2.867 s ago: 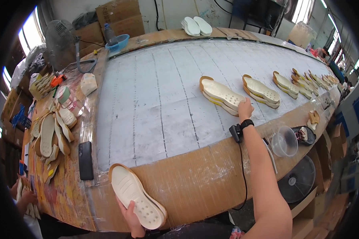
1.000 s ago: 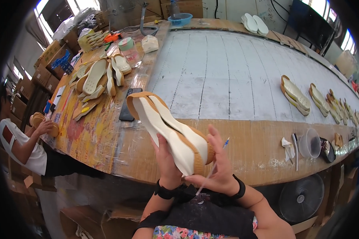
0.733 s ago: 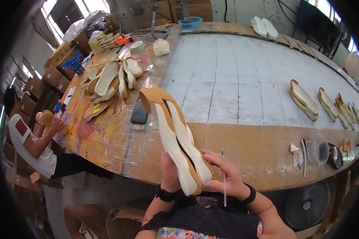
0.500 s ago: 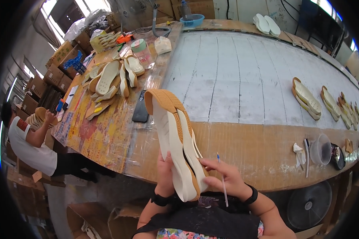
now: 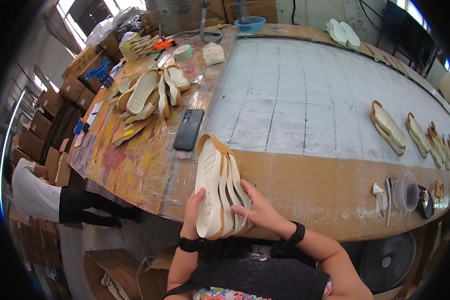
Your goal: The recorder is sorting, inspecting, and stacking shoe sole components at a workstation.
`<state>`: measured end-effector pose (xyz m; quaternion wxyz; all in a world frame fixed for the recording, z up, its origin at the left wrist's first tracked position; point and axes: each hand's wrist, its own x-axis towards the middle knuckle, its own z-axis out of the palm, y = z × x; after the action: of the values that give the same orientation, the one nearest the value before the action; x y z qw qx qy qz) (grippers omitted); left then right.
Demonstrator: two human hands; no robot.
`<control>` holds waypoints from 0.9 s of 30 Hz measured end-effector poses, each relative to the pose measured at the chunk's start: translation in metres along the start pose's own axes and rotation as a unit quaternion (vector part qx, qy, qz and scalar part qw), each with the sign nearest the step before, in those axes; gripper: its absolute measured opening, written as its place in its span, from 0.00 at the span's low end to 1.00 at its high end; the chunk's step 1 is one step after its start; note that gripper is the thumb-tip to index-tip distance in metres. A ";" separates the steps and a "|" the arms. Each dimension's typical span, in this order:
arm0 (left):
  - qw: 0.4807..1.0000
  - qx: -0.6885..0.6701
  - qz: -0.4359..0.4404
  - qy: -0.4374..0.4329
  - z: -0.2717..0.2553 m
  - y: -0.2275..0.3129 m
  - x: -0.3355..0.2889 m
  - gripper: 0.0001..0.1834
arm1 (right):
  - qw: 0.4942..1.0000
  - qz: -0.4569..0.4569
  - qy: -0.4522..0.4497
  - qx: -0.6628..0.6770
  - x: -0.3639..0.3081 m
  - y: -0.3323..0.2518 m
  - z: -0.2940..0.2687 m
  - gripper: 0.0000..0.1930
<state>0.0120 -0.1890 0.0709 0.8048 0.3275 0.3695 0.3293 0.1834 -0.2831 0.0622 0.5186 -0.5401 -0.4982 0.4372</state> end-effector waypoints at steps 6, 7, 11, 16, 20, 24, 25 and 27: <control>0.972 -0.192 -0.102 -0.091 -0.021 -0.001 -0.008 0.26 | 0.962 0.175 -0.146 0.151 0.031 -0.004 0.001 0.31; 0.976 -0.177 -0.103 -0.077 -0.026 0.000 -0.010 0.27 | 0.962 0.169 -0.161 0.143 0.034 -0.012 0.002 0.31; 0.993 -0.083 -0.072 -0.051 -0.020 0.002 -0.010 0.24 | 0.866 0.302 -0.272 0.292 0.047 -0.005 -0.012 0.26; 0.968 -0.202 0.078 -0.129 -0.029 0.029 -0.028 0.24 | 0.837 0.298 -0.258 0.379 0.059 -0.010 0.013 0.28; 0.954 -0.178 0.236 0.047 -0.051 0.057 -0.037 0.24 | 0.863 0.186 -0.255 0.395 0.141 -0.042 0.053 0.25; 0.948 -0.087 0.256 0.170 -0.069 0.046 -0.046 0.27 | 0.863 0.032 -0.289 0.413 0.289 -0.126 0.104 0.23; 0.948 -0.083 0.258 0.166 -0.068 0.042 -0.047 0.27 | 0.905 0.039 -0.277 0.320 0.325 -0.149 0.103 0.19; 0.962 -0.066 0.246 0.103 -0.052 0.029 -0.037 0.32 | 0.927 -0.322 -0.146 0.122 0.402 -0.162 0.105 0.16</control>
<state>-0.0572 -0.1859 0.0804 0.6766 0.3188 0.3354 0.5728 0.1148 0.1233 0.2332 0.6149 -0.2127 -0.6585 0.3783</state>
